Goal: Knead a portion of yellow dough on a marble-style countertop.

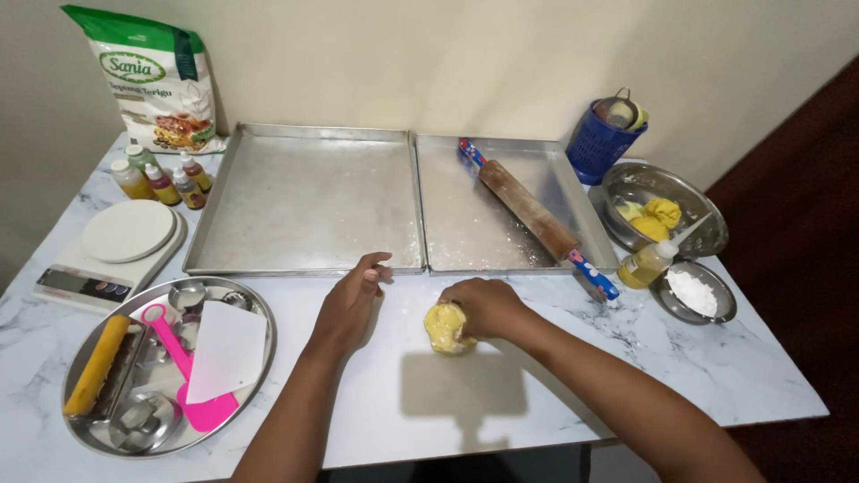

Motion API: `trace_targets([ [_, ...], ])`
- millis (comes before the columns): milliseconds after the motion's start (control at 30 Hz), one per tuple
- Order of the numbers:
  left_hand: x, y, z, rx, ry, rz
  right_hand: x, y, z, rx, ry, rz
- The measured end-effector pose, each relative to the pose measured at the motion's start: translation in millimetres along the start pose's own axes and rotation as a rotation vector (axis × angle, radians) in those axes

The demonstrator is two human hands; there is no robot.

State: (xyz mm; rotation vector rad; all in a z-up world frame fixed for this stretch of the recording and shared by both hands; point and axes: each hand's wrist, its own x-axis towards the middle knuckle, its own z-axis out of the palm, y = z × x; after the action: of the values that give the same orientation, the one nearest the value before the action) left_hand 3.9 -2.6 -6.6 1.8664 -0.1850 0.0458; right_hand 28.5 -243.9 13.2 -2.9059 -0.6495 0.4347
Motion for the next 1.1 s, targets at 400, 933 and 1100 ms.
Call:
trace_targets([
  [400, -2.7, -8.5, -1.1, 0.024, 0.003, -0.024, -0.5, -16.3, 13.3, -0.151, 0.040, -0.027],
  [933, -5.0, 7.2, 7.2, 0.121, -0.057, 0.002, 37.1, 26.4, -3.1, 0.186, -0.238, -0.065],
  [1100, -5.9, 15.4, 10.5, 0.080, -0.084, -0.075, 27.0, 11.6, 2.6, 0.068, 0.025, -0.059],
])
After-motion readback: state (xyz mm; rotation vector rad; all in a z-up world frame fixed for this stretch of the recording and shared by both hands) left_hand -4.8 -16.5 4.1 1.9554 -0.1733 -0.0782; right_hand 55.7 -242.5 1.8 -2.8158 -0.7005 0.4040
